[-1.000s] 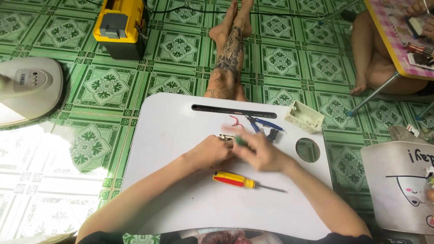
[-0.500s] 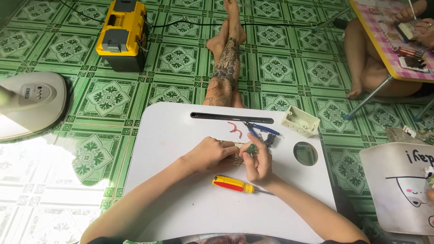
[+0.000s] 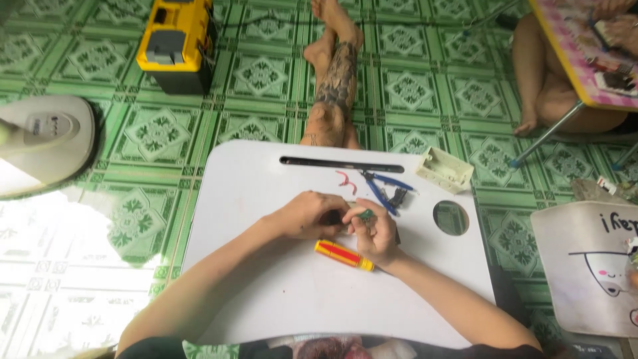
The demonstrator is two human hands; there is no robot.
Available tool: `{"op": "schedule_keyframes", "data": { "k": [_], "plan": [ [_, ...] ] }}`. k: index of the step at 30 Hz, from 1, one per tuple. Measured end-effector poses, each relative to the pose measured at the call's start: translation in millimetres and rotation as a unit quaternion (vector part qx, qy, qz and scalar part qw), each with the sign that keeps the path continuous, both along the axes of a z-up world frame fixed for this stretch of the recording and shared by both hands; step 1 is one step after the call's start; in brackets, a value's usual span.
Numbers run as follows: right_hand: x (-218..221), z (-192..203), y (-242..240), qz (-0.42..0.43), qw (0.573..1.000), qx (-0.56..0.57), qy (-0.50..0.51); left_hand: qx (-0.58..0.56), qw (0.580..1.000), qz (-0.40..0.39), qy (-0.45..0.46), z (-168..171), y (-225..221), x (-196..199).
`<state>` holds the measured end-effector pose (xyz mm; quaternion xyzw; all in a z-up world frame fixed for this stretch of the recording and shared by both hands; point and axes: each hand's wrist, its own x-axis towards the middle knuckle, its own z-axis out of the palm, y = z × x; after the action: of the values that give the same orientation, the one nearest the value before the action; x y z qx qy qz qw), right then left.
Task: Inspecting and disassembling an electrical socket component using a screwdriver and pliers on a small table.
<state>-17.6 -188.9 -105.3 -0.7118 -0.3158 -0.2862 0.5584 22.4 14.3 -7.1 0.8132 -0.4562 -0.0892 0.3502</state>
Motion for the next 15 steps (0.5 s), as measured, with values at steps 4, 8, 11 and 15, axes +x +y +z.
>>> {"op": "schedule_keyframes", "data": {
  "k": [4, 8, 11, 15],
  "plan": [
    [-6, 6, -3, -0.006, 0.998, 0.011, 0.055, 0.008, 0.999, 0.001, 0.048, -3, -1, 2],
    [-7, 25, 1, 0.018, 0.996, 0.012, 0.082, 0.023, 0.999, -0.006, 0.046, 3, 3, 3],
    [-8, 26, -1, 0.028, 0.997, -0.006, 0.072, 0.016, 0.999, -0.026, 0.035, -1, 5, 4],
    [-6, 22, -4, 0.039, 0.997, -0.016, 0.062, 0.015, 0.999, -0.036, 0.033, -3, 6, 5]
  ]
}}
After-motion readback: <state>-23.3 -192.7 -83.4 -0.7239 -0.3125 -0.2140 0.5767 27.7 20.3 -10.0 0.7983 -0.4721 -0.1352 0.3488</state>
